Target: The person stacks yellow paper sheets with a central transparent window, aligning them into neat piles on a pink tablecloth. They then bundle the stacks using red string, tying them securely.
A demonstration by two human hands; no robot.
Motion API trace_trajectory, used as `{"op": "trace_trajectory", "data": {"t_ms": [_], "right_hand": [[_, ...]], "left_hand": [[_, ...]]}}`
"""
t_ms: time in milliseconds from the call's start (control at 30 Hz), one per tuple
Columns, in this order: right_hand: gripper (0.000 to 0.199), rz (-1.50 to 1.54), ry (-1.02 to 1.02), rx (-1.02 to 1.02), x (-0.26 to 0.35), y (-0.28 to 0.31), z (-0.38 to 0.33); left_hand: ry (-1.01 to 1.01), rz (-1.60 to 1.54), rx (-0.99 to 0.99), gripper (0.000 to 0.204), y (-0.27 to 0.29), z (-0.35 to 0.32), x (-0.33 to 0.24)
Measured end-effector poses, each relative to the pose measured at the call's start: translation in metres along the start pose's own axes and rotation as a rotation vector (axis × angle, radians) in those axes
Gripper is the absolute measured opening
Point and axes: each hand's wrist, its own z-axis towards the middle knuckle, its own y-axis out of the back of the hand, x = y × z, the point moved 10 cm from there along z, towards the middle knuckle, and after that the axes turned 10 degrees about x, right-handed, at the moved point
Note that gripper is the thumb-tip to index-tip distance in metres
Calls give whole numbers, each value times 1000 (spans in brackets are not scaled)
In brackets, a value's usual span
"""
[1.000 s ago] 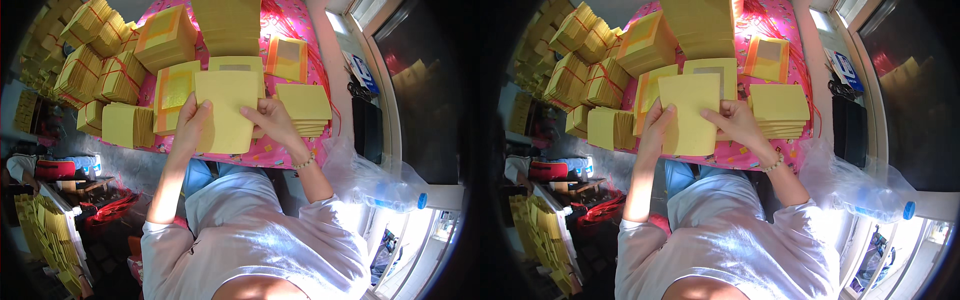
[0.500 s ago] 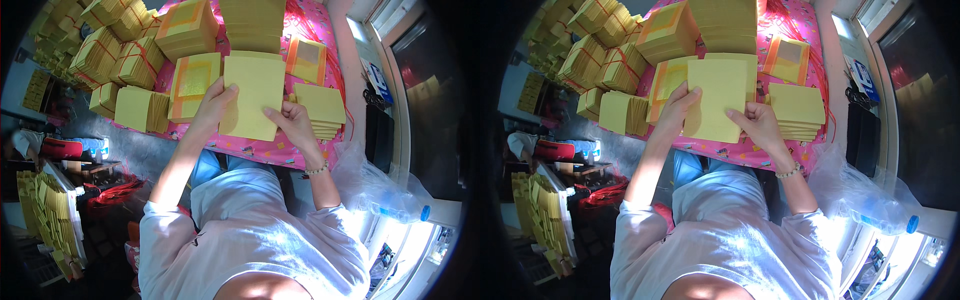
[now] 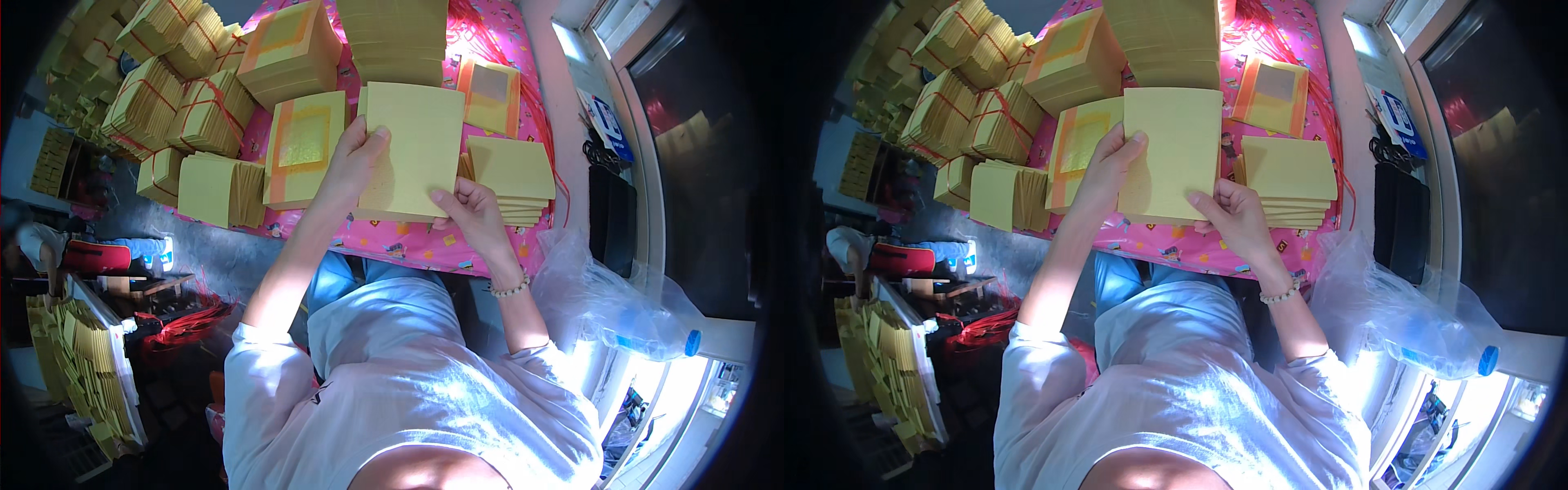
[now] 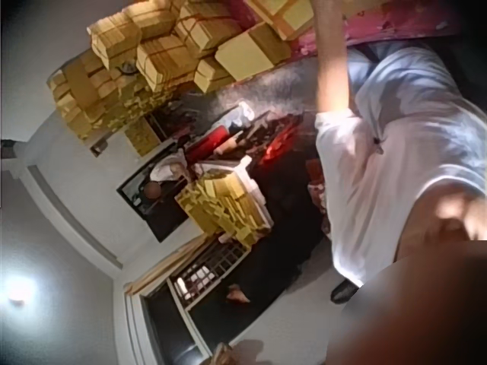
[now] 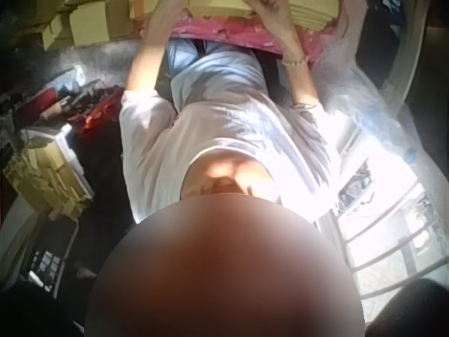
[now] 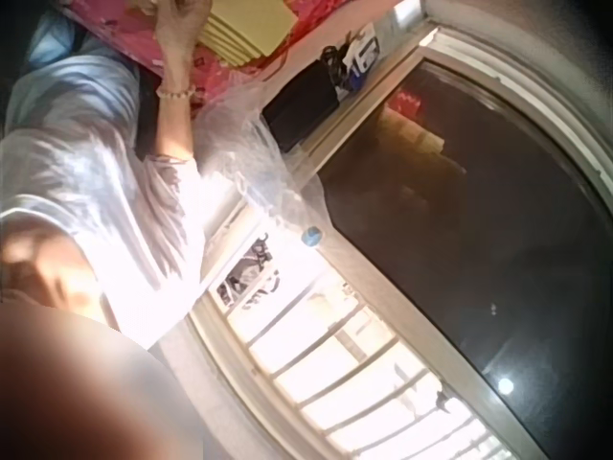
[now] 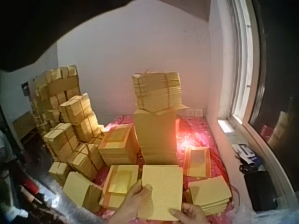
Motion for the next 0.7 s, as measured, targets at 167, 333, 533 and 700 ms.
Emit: {"op": "trace_trajectory", "data": {"t_ms": [167, 333, 533, 700], "right_hand": [[20, 52, -63, -43, -3, 6, -1], [20, 30, 21, -98, -6, 18, -7], [20, 152, 45, -244, -8, 33, -21], [20, 154, 119, -276, -6, 33, -43]], "left_hand": [[70, -83, 24, 31, -4, 6, 9], [128, -48, 40, 34, -11, 11, 8], [264, 138, 222, 36, -36, 10, 9], [262, 236, 422, 45, -74, 47, 11]]}}
